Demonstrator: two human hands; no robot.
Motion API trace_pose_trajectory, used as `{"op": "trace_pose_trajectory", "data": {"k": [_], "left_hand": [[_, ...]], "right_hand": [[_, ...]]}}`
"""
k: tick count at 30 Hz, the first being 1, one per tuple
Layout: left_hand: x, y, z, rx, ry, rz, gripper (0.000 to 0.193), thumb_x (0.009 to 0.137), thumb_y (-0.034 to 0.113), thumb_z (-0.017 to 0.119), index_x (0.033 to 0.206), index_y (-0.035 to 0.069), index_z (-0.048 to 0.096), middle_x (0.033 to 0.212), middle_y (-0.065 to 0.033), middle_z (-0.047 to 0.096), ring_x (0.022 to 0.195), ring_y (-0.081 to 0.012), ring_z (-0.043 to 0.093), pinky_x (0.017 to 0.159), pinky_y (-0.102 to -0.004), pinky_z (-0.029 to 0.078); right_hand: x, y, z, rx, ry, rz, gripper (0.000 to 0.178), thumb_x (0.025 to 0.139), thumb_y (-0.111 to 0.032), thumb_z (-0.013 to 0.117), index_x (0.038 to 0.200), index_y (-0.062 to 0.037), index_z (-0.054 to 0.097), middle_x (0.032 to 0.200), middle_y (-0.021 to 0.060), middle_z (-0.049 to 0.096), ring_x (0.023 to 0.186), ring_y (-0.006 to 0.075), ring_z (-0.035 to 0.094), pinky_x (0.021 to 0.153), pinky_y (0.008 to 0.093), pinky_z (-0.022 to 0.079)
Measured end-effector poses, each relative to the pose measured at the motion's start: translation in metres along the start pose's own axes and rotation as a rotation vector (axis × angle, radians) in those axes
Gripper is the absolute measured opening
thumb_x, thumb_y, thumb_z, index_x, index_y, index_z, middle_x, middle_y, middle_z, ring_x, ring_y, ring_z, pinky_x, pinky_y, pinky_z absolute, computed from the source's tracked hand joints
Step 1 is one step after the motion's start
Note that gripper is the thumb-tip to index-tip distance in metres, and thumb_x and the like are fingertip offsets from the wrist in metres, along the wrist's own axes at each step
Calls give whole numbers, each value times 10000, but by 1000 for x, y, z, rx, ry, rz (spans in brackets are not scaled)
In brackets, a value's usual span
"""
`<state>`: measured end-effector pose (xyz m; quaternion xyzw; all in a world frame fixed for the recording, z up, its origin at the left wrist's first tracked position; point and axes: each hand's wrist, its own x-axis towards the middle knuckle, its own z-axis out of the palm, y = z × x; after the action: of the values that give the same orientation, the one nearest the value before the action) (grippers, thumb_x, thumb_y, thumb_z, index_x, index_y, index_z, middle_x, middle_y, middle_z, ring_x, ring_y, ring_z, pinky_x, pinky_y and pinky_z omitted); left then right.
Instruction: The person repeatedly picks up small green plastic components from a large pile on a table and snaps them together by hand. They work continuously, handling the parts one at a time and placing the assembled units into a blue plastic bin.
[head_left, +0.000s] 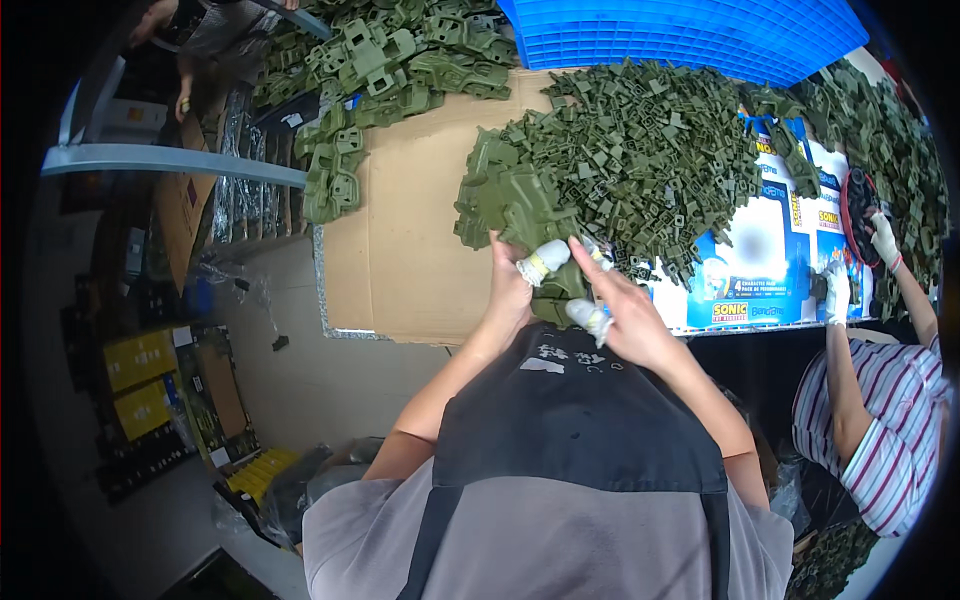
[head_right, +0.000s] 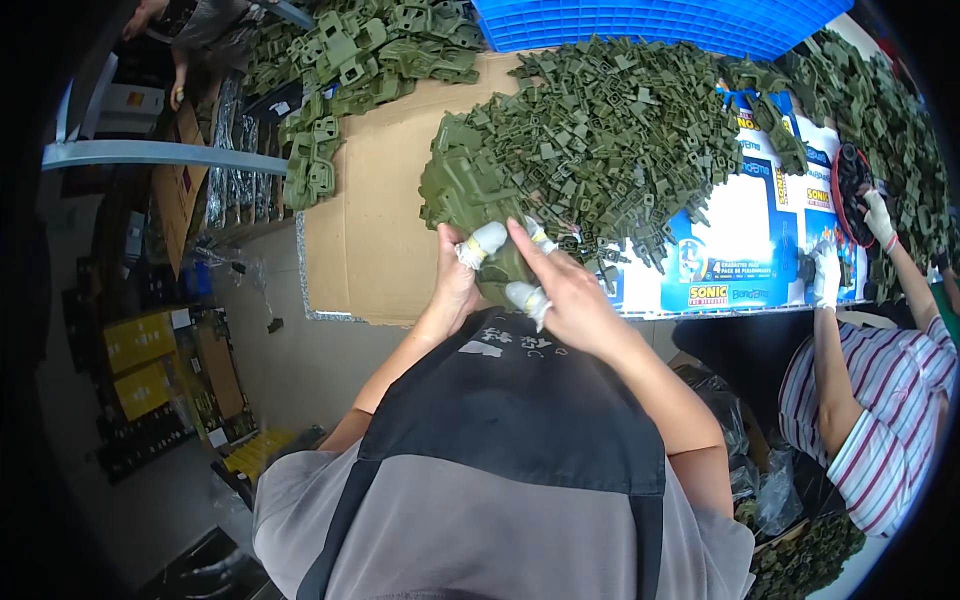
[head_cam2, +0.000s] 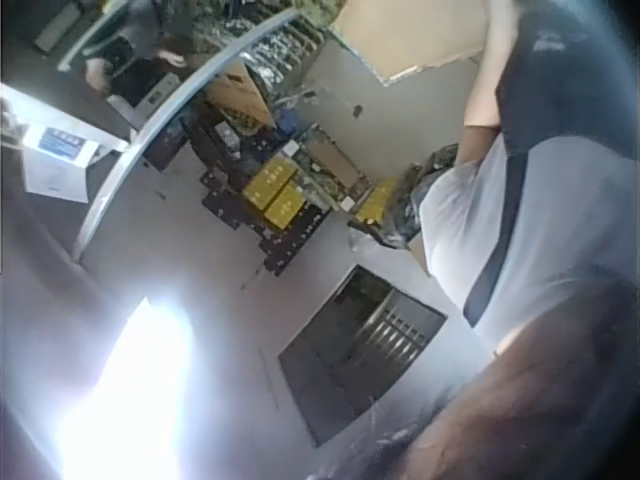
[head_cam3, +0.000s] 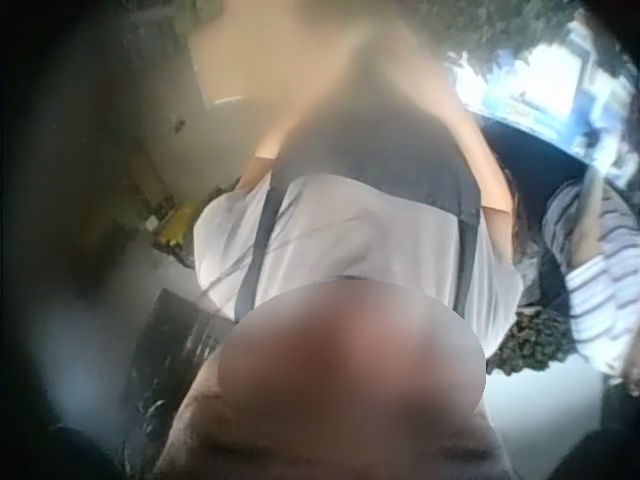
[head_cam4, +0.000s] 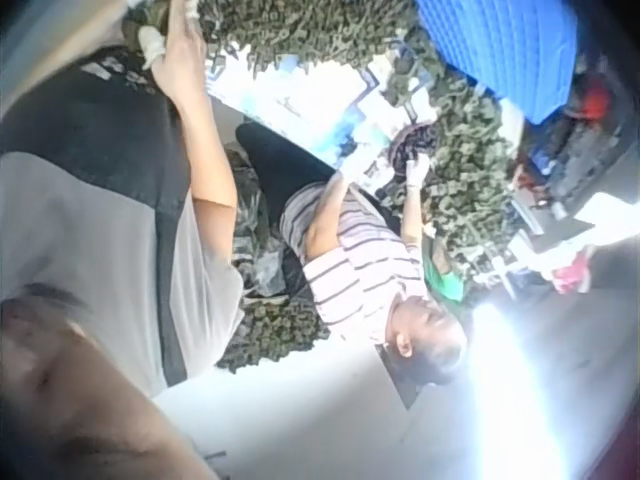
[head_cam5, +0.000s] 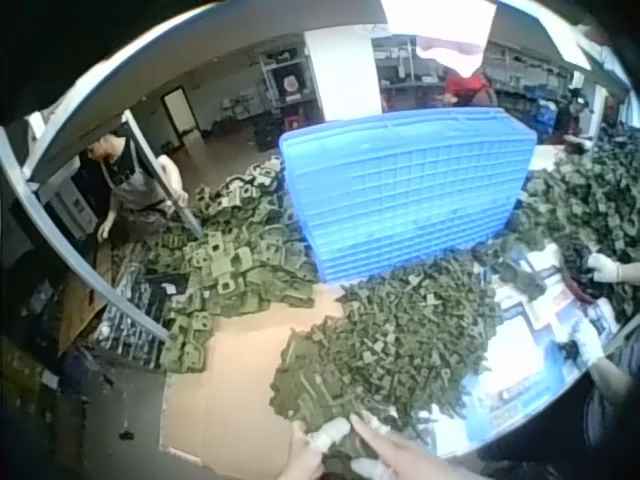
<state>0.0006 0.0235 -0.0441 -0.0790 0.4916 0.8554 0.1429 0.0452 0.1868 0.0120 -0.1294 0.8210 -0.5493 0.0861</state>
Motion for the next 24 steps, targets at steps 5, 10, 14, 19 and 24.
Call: {"op": "trace_pose_trajectory", "data": {"k": [5,10,14,19,24], "left_hand": [[-6,6,9,-93,-34,-2,569,788,43,624,1241,72,280,1131,-97,523,985,-190,566,800,-311,499],[2,9,-3,192,-139,359,789,738,207,685,1361,124,207,1219,-138,462,1137,-254,442,917,-398,390],[-7,74,43,1584,-472,778,775,732,349,652,1373,129,276,1237,-166,454,1173,-361,397,1004,-526,243],[-8,34,25,1466,-1078,-7,719,743,183,604,1377,142,268,1204,-183,504,1096,-362,482,923,-424,385],[-10,26,18,1427,-1039,-34,694,752,129,548,1381,189,261,1219,-181,497,1076,-342,510,889,-412,426]], "right_hand": [[-19,30,10,928,60,381,684,831,-163,581,1406,-147,212,1410,87,295,1273,209,328,1010,353,308],[-19,48,-12,377,130,152,668,756,-218,678,1328,-76,363,1041,136,606,964,240,587,813,341,458],[-30,42,-37,-144,-84,246,637,732,-143,617,1302,-29,358,995,272,577,944,395,559,812,403,452],[-47,29,-17,-514,-285,-38,550,759,-52,496,1273,64,341,1054,253,522,929,385,543,838,417,434],[-46,40,-17,-171,-310,141,569,742,-42,495,1280,77,352,1031,280,521,936,376,551,844,388,436]]}}
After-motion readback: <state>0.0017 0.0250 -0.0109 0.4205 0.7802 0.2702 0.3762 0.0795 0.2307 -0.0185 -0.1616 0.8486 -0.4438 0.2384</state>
